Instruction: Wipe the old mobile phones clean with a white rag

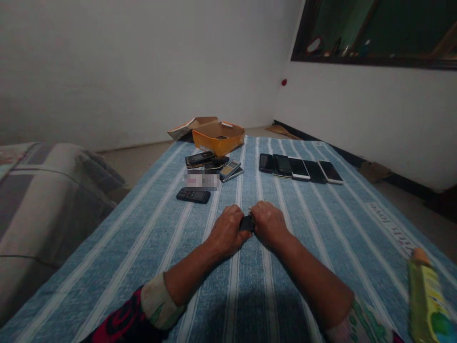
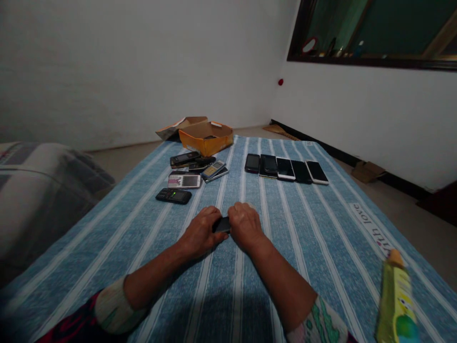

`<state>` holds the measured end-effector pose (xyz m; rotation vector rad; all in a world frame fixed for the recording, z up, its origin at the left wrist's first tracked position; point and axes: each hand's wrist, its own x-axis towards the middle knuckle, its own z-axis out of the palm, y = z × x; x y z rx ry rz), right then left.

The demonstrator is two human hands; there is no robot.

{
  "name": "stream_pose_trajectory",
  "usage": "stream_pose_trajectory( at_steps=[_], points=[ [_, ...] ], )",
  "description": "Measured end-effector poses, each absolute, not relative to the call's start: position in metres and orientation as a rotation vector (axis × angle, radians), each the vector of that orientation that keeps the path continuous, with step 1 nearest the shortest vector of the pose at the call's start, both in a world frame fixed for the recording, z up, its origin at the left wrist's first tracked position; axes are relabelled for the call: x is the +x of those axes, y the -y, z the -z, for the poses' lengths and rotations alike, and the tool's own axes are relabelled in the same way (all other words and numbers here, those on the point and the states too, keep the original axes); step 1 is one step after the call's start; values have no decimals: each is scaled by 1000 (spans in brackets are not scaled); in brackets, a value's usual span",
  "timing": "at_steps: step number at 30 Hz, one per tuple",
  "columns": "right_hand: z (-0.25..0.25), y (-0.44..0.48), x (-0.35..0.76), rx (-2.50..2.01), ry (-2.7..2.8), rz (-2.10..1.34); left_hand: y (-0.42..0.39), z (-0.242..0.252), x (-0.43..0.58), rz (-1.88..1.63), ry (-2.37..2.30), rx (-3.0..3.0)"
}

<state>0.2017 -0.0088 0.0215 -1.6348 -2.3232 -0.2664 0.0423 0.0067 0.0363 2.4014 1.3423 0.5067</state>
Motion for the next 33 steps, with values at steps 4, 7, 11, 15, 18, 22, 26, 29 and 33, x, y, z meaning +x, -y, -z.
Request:
stream_pose_trajectory(
  at_steps=[4, 7, 11, 15, 18, 22, 26, 29, 33],
  points=[
    [-18, 15, 204, -1542, 2355, 276, -7, -36, 41, -516, -1327, 2407],
    [-15, 14, 202, -1560, 2321, 246, -7, -37, 42, -489, -1336, 2424],
    [-17, -4, 212, -1655, 2137, 33, -6, -39, 43, -472, -1363, 2408],
    [-23, -11, 247, -1738, 1946, -19, -6, -39, 41, -470, -1344, 2424],
    [-27, -3, 265, -1686, 1874, -120, -6, -39, 41, -465, -1336, 2424],
    [-30, 10, 253, -1521, 2012, -229, -7, -38, 41, -487, -1337, 2424],
    [-29, 14, 236, -1472, 2187, -228, -7, -35, 41, -502, -1317, 2439],
    [-30, 15, 235, -1501, 2223, -250, -8, -34, 41, -502, -1310, 2446],
    [-29, 13, 238, -1576, 2290, -244, -8, -35, 41, -491, -1325, 2440]
  ],
)
